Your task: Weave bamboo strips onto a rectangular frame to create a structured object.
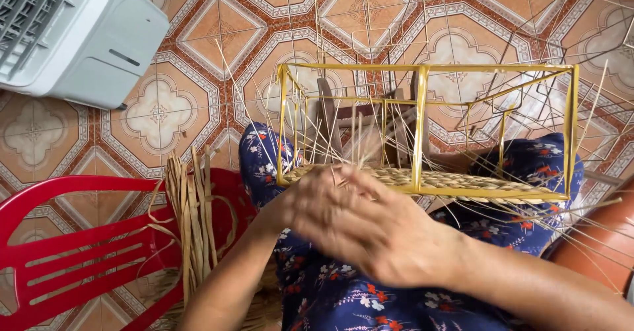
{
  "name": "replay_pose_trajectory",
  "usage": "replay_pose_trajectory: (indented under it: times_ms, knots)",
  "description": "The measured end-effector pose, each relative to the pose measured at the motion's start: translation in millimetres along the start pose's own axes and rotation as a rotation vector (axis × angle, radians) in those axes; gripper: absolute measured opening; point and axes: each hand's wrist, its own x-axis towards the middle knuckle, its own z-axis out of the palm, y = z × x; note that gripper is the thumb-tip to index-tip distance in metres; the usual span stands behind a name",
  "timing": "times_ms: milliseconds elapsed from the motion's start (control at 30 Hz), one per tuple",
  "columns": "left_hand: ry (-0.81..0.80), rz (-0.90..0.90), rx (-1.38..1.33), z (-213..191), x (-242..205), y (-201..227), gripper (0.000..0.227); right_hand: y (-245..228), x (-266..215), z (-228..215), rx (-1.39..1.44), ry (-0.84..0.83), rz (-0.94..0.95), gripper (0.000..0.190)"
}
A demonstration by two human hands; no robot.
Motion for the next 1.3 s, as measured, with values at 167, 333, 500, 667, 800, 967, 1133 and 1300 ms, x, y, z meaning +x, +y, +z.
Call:
replay_pose_trajectory:
  times_ms: [167,333,500,667,800,967,1133,1300]
  knots:
    - [0.044,0.002,0.145,6,4,27,0.020,32,-50,29,-0.143,-0.319,0.012,0.059]
    - [0.227,-0.209,0.023,15,5,28,0.028,41,-83,34,0.130,-0.495,0.415,0.040]
    - [0.281,0.013,0.216,20,5,19,0.020,37,-97,35,0.289,-0.348,0.593,0.020]
    - [0.254,0.125,0.427,20,9,14,0.018,34,-105,42,0.265,-0.319,0.524,0.020]
    - [0.168,0.016,0.403,17,17,10,0.018,32,-109,44,0.184,-0.397,0.552,0.022]
    - [0.105,0.053,0.383,15,20,15,0.018,28,-109,42,0.099,-0.497,0.546,0.020]
    - [0.042,-0.062,0.417,19,27,16,0.023,25,-109,47,0.038,-0.520,0.507,0.023]
    - [0.019,-0.062,0.599,40,22,-20,0.025,18,-105,42,0.003,-0.550,0.625,0.023]
